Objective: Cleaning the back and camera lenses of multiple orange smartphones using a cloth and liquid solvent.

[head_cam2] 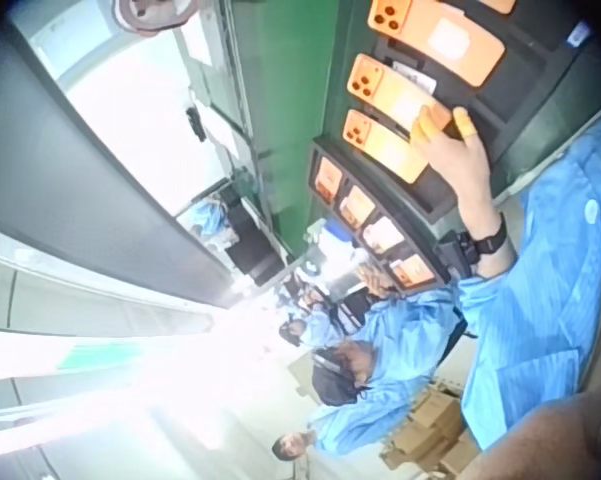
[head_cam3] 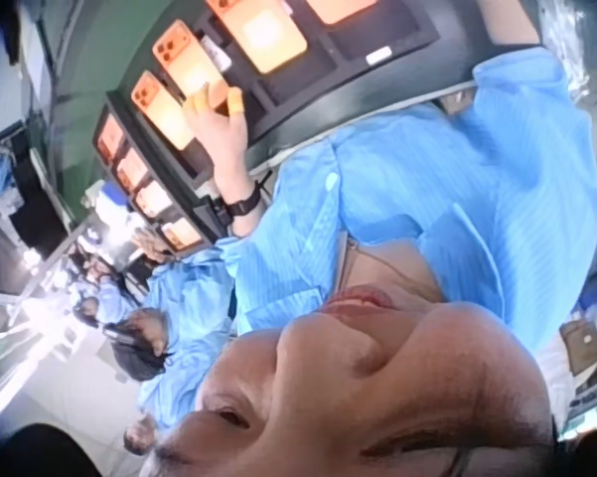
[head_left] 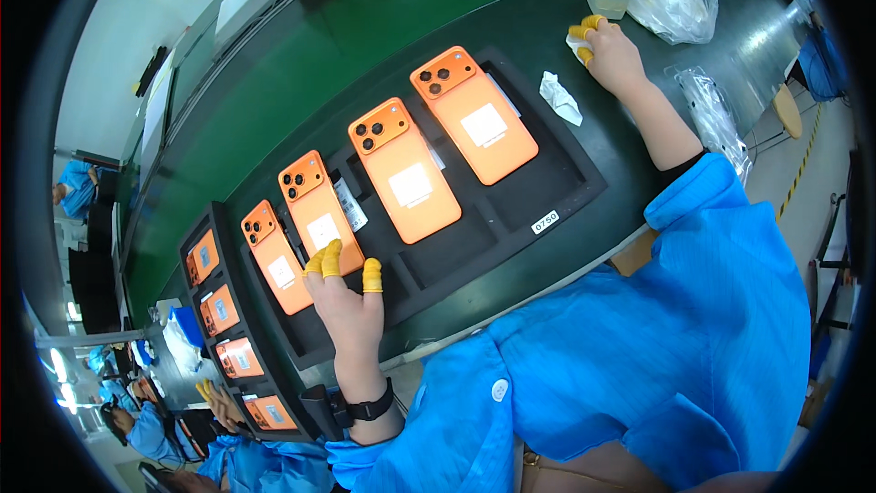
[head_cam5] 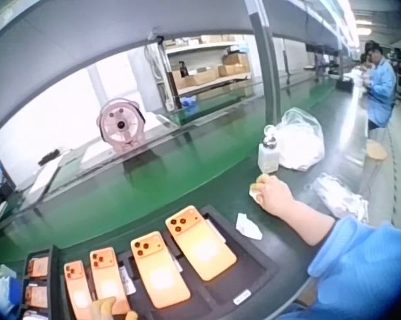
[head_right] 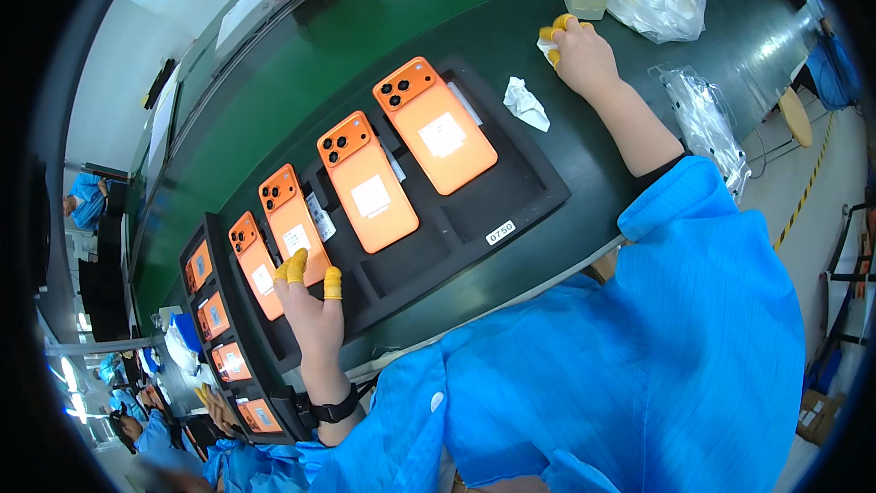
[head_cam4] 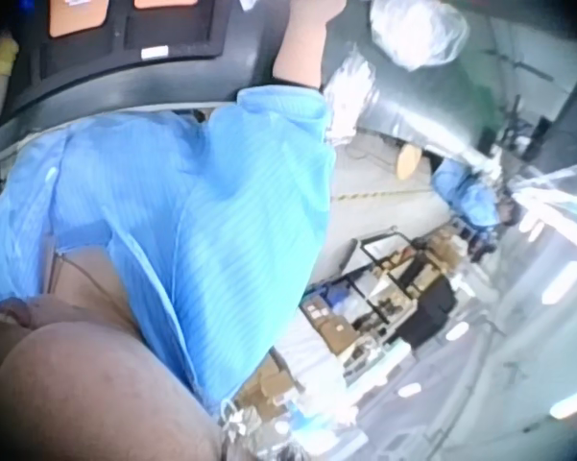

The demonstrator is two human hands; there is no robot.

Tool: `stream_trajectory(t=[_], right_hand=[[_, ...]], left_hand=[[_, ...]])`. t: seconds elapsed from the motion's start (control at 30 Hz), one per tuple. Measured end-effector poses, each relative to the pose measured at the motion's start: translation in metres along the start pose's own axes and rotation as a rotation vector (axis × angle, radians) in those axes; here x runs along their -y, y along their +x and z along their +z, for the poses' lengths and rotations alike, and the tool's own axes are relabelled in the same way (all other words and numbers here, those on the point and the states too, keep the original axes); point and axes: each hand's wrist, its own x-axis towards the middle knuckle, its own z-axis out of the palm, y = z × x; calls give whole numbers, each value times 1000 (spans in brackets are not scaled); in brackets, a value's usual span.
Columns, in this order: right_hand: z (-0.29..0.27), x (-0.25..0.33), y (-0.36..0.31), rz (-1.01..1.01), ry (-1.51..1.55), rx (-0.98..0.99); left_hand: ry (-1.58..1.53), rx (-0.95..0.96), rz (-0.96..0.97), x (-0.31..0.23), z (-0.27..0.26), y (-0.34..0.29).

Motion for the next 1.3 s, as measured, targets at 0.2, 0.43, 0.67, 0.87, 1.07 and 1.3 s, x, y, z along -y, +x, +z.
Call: stream_trajectory(t=[0.2, 0.43, 0.67, 0.87, 1.07, 1.3], right_hand=[[-51, 16, -5, 17, 270, -148], [-58, 42, -29, -65, 186, 444], [-100, 76, -32, -375, 1080, 380], [-98, 117, -52, -447, 1117, 397], [-99, 113, -45, -286, 1461, 331], [-99, 129, -64, -515, 1111, 226]], left_hand=[[-116, 78, 46, -26, 11, 16], [-275, 94, 226, -60, 31, 37], [-910, 372, -4, -95, 22, 52], [-1379, 440, -358, -103, 18, 55], [-1481, 199, -342, -67, 19, 40], [-1394, 365, -340, -84, 12, 36]])
